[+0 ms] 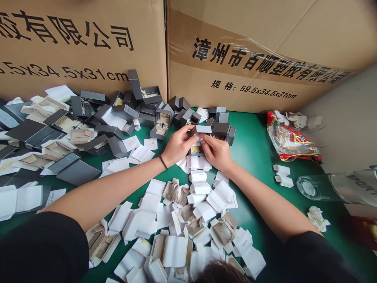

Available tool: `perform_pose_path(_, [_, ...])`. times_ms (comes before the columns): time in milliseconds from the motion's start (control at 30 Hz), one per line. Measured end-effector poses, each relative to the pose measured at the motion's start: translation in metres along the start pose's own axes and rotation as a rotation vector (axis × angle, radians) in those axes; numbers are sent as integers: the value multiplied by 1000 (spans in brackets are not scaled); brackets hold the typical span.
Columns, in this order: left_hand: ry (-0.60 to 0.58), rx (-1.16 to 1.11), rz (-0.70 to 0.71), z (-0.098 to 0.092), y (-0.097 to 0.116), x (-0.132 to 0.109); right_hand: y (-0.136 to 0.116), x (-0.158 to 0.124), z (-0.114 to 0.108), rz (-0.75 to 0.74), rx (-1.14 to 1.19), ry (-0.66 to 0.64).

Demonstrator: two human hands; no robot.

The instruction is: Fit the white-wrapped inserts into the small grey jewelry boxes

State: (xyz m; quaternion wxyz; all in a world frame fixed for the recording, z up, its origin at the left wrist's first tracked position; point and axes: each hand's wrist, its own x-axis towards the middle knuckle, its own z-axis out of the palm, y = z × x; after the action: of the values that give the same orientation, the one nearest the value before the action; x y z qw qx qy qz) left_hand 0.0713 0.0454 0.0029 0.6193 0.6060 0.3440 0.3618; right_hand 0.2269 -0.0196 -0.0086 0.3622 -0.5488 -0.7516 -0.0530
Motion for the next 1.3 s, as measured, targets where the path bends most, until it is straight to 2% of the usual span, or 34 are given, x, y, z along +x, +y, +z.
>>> perform_pose_path(133, [64, -44, 110, -2, -4, 4, 0, 2, 0, -67, -23, -16])
perform_pose_path(267, [141, -31, 184, -5, -7, 8, -5, 2, -6, -150, 30, 144])
perform_pose_path(333, [188, -43, 184, -6, -8, 10, -10, 2, -10, -204, 123, 178])
perform_pose_path(400, [203, -55, 185, -6, -9, 11, -16, 1, -12, -296, 189, 95])
perform_pose_path(467, [204, -56, 189, -6, -10, 12, -20, 0, -11, -395, 187, -58])
perform_pose_path(567, [221, -55, 195, -6, -11, 14, -20, -1, -5, -440, 160, -225])
perform_pose_path(633, [232, -49, 193, -6, -11, 15, -17, -1, -3, -407, 201, -246])
perform_pose_path(700, [232, -40, 188, -7, -12, 18, -14, 1, -7, -347, 272, -208])
perform_pose_path(767, [228, -42, 187, -8, -12, 20, -12, 8, -19, -249, 311, -191])
perform_pose_path(800, [225, -48, 188, -9, -12, 20, -12, 12, -28, -187, 304, -223])
perform_pose_path(833, [218, -55, 189, -9, -12, 21, -11, 17, -37, -116, 279, -290])
perform_pose_path(900, [192, -64, 191, -10, -11, 21, -11, 26, -58, 10, 201, -511])
perform_pose_path(967, [161, -62, 189, -10, -11, 20, -10, 31, -76, 113, 45, -647])
perform_pose_path(1067, [143, -46, 184, -10, -10, 17, -6, 25, -94, 279, -147, -730])
perform_pose_path(1167, [138, -6, 190, -10, -10, 16, -3, 7, -104, 363, -162, -858])
perform_pose_path(1300, [114, 62, 191, -10, -9, 16, -11, -21, -102, 319, -58, -967])
